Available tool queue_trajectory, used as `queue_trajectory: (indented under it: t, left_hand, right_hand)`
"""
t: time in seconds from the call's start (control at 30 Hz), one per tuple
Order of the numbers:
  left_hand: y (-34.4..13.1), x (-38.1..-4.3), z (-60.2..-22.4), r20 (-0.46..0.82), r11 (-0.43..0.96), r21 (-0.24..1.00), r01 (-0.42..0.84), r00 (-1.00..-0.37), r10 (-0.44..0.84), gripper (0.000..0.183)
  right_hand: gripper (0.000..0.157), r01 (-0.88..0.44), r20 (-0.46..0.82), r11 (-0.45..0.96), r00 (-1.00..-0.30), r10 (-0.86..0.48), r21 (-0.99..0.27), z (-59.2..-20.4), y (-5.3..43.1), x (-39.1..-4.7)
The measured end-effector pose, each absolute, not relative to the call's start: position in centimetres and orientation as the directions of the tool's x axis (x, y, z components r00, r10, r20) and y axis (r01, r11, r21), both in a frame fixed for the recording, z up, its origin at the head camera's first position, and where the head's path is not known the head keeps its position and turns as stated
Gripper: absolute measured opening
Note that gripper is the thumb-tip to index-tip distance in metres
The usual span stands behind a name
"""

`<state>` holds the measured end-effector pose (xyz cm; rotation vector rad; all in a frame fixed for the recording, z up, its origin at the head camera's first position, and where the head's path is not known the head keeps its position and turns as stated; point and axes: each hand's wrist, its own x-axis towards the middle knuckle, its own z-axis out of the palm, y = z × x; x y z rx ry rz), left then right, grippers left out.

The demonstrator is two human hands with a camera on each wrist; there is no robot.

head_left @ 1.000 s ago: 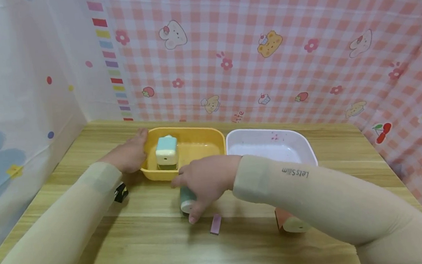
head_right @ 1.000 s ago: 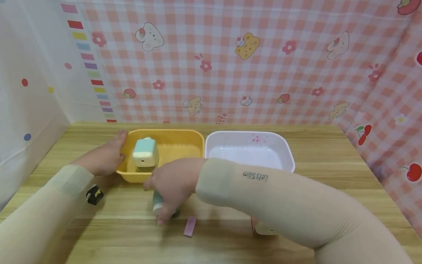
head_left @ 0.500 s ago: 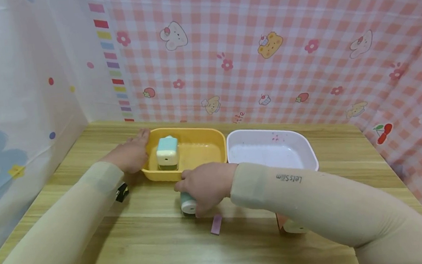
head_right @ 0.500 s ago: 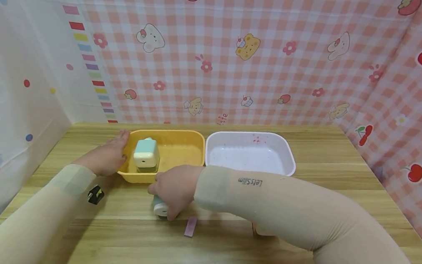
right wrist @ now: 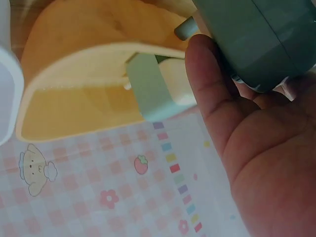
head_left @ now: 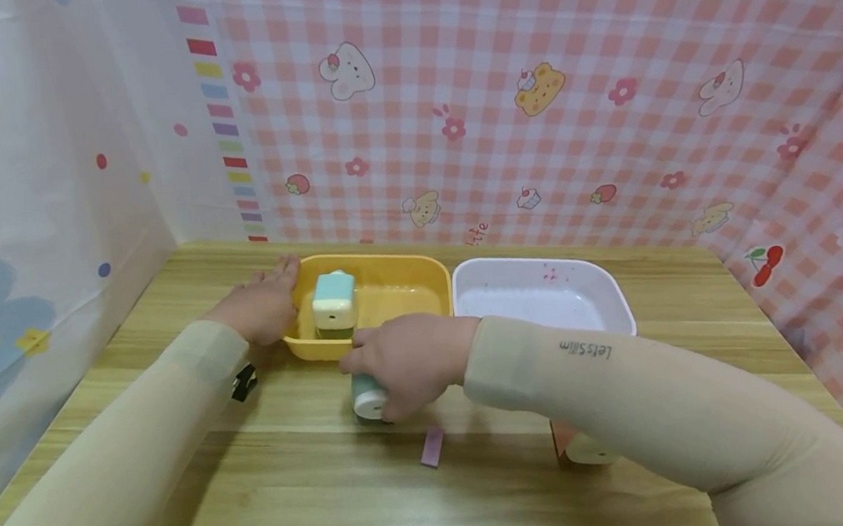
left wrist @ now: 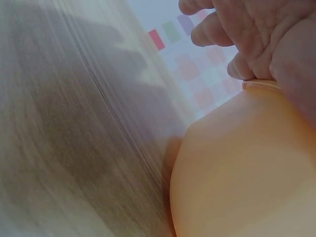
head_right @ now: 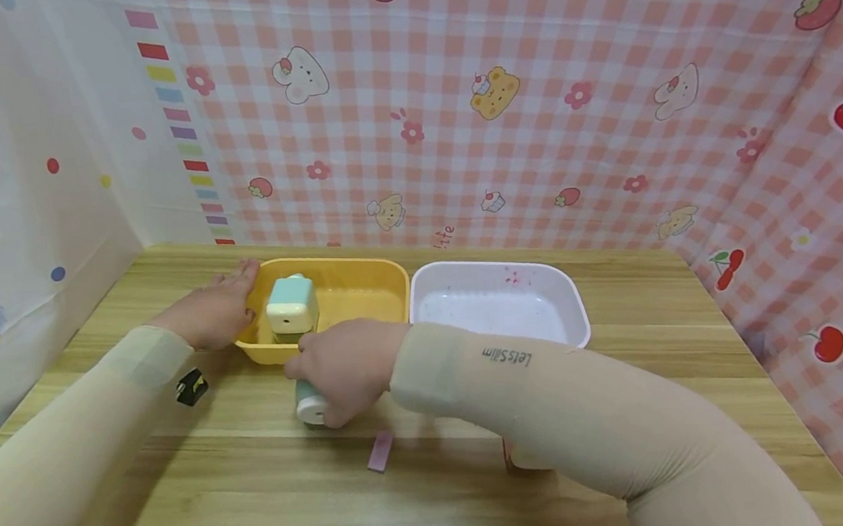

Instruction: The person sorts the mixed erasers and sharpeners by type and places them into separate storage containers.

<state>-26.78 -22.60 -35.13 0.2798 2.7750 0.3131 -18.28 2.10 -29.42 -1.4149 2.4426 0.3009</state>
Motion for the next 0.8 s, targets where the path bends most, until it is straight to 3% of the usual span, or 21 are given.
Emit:
queue_trajectory:
  t: [0.53,0.8]
  left_hand:
    - [-22.2,-26.9,-35.1,-0.288,0.961,0.199,0.191,-0.926,0.244,0.076]
    - [-22.2,-26.8,-34.9,-0.281,0.957,0.204,0.208,-0.923,0.261,0.075]
  right_hand:
    - [0.062,-0.850,-0.306,0.491,-0.424,-0.852,-0.189,-27.0,2.4,-18.4]
    - [0.067,-0.824,-0.228,0.523,-0.478,-0.848,-0.217,-25.7,2.8,-19.3]
